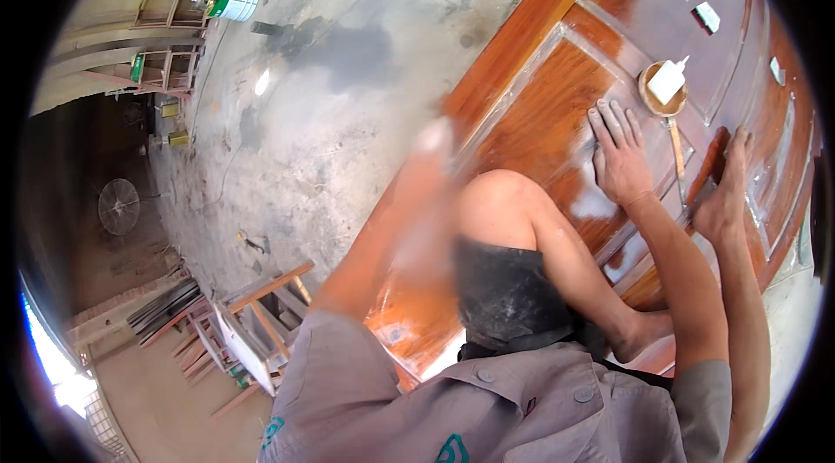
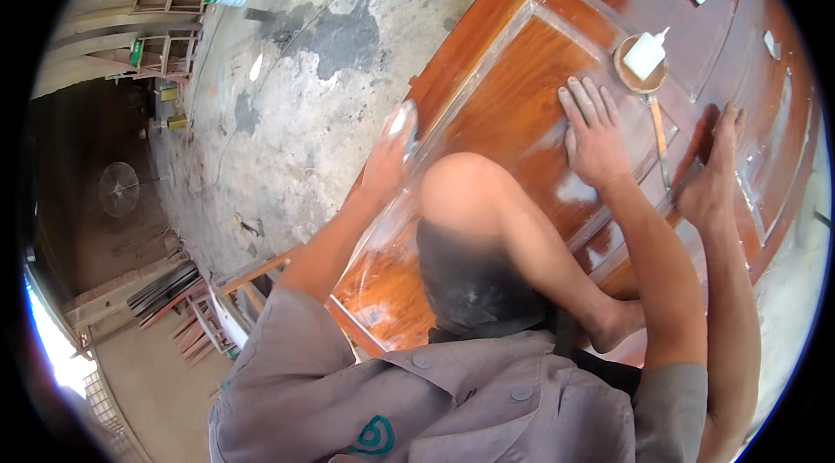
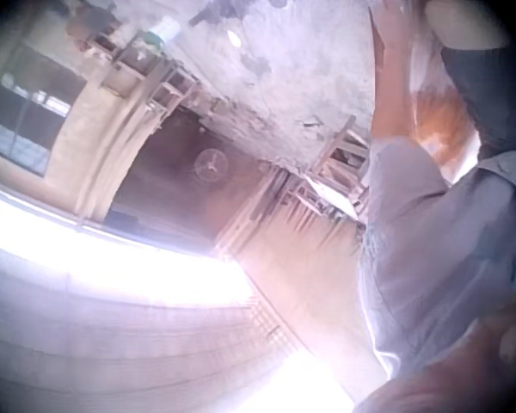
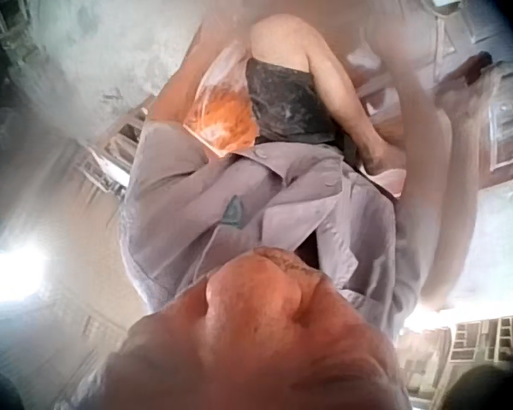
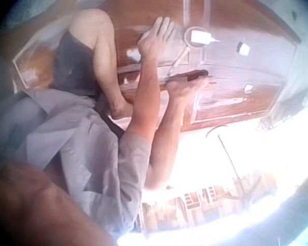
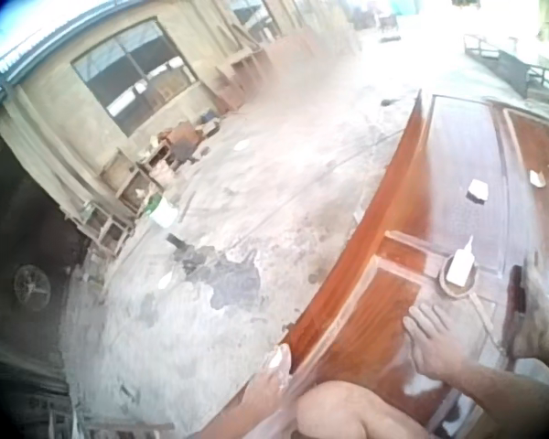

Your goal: The person applies a white substance to a large wooden furniture piece using a small wooden stick and a cloth. They spread the substance into the grooves and wipe the surface repeatedly.

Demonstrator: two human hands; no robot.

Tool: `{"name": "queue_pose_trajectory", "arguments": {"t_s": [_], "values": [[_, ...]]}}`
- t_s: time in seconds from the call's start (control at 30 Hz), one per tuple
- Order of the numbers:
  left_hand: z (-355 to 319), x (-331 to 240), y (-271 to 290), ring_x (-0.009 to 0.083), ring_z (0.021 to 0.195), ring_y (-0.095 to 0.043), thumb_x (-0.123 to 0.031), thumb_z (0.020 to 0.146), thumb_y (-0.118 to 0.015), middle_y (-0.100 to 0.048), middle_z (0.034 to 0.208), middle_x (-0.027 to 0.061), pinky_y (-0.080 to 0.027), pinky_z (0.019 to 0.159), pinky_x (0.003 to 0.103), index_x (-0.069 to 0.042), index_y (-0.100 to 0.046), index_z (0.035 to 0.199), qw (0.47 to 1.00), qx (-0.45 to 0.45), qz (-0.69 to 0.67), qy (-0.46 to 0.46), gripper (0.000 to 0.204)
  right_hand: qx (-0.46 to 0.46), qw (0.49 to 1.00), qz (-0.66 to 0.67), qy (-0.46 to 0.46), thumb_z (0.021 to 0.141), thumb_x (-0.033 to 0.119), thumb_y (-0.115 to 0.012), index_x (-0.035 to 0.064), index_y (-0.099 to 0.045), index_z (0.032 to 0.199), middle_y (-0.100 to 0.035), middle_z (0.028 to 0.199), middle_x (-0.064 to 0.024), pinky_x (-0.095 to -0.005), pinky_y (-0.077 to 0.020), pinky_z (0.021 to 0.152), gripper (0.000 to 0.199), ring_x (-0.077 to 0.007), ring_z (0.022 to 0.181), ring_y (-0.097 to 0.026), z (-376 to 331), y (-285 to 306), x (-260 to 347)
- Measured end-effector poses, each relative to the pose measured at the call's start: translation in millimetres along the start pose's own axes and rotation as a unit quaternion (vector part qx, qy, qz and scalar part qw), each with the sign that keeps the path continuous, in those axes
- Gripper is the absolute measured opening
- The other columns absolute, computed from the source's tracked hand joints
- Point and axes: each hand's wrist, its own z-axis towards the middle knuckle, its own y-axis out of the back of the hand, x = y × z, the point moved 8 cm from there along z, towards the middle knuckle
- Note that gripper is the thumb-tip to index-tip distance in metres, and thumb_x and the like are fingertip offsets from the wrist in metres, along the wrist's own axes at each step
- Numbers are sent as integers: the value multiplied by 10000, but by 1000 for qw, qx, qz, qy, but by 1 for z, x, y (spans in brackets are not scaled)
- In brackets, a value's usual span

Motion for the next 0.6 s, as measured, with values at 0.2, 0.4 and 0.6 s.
{"name": "queue_pose_trajectory", "arguments": {"t_s": [0.2,0.4,0.6], "values": [[-145,69,-22,464,1512,-339,-130,894,-748,-361,1635,266,-306,1238,553,8,-360,1588,977,-119,160,75,807,-14,1000,-1,17,912,107,-534,60,-398,1572,-377,1643,-141,-504,-170,1310,676,-323,1554,-290,12,-2,10],[-106,77,-49,450,1521,-334,-227,886,-766,-384,1616,278,-277,1248,563,36,-364,1571,989,-133,-10,62,837,-21,999,-27,34,928,87,-508,66,-392,1587,-377,1647,-150,-497,-177,1305,669,-338,1553,-296,2,-2,6],[-174,127,-67,439,1538,-300,-254,914,-705,-432,1581,283,-206,1286,537,45,-329,1579,950,-164,252,87,821,-21,999,-28,34,940,91,-501,53,-381,1592,-381,1643,-161,-499,-185,1302,663,-346,1552,-295,12,-11,13]]}}
